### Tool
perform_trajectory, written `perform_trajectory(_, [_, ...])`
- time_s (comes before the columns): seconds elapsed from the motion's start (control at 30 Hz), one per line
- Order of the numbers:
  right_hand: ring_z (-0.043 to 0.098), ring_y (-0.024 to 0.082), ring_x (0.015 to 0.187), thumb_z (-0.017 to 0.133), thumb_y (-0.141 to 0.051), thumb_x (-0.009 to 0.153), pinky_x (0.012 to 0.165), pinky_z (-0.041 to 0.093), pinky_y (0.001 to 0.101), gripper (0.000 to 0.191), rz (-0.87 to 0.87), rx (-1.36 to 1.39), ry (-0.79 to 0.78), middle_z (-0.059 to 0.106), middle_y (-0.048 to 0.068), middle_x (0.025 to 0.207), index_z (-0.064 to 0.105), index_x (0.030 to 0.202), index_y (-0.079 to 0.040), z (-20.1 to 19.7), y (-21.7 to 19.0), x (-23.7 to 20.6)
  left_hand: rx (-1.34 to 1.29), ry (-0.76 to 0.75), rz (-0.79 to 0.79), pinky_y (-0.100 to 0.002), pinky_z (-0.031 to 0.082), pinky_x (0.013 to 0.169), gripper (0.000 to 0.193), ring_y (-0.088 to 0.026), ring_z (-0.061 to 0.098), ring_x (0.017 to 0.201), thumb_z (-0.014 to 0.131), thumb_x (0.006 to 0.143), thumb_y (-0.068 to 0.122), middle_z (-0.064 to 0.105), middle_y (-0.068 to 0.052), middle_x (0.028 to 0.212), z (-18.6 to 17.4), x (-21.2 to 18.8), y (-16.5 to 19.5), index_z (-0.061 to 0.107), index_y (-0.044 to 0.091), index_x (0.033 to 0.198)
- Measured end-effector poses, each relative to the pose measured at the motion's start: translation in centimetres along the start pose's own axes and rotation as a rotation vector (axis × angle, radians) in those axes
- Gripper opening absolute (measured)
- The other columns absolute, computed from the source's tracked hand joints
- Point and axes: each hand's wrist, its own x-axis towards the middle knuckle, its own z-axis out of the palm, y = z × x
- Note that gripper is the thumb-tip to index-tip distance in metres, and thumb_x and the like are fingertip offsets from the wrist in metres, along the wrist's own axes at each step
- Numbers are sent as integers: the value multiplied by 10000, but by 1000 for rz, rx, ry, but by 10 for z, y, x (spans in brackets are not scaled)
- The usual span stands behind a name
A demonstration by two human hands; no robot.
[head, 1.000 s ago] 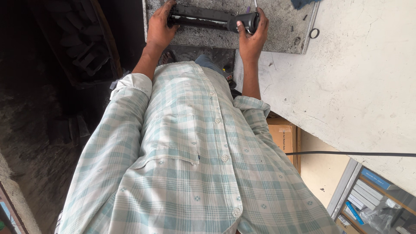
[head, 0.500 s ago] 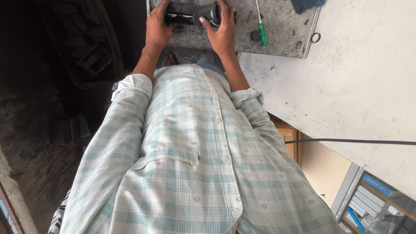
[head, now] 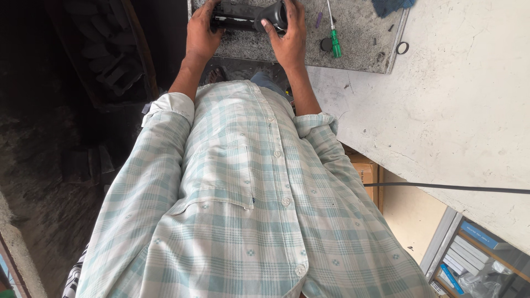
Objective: The person works at a workbench on a printer toner cartridge assembly, holding the black roller housing and using a green electric blower to blow dust off it. They use a screwdriver on the assembly, wipe parts with a blue cloth, and at the end handle a long metal rod and a socket wrench.
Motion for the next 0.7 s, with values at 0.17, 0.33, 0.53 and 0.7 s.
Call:
perform_trajectory(0.17, [618,301,1346,841,-353,1001,1071,633,405,692,51,2,43,513,127,1453,446,1536,-160,-5,6,-3,-18,17,8,-418,577,1022,710,-382,668,1190,856,823,-56,682,-157,1297,0,0,-1,548,113,1439])
perform_trajectory(0.33, [613,296,1339,829,-352,1015,1079,615,415,678,43,-8,72,517,121,1437,453,1544,-153,-13,12,-8,-38,-3,-30,-409,586,1031,685,-373,674,1196,850,840,-60,692,-146,1298,-1,0,-1,570,128,1436])
perform_trajectory(0.53, [616,290,1323,831,-368,1003,1053,620,413,680,68,-75,131,527,123,1418,463,1530,-149,-29,27,-12,-19,-3,-27,-418,572,1034,718,-377,668,1195,865,823,-49,680,-164,1291,0,-1,-1,549,111,1448])
perform_trajectory(0.7, [641,295,1318,840,-352,1008,1058,620,429,677,78,-75,124,548,118,1422,466,1535,-148,-40,29,-13,-8,10,-5,-416,573,1041,716,-377,668,1196,875,824,-41,681,-166,1294,0,0,-3,547,90,1446])
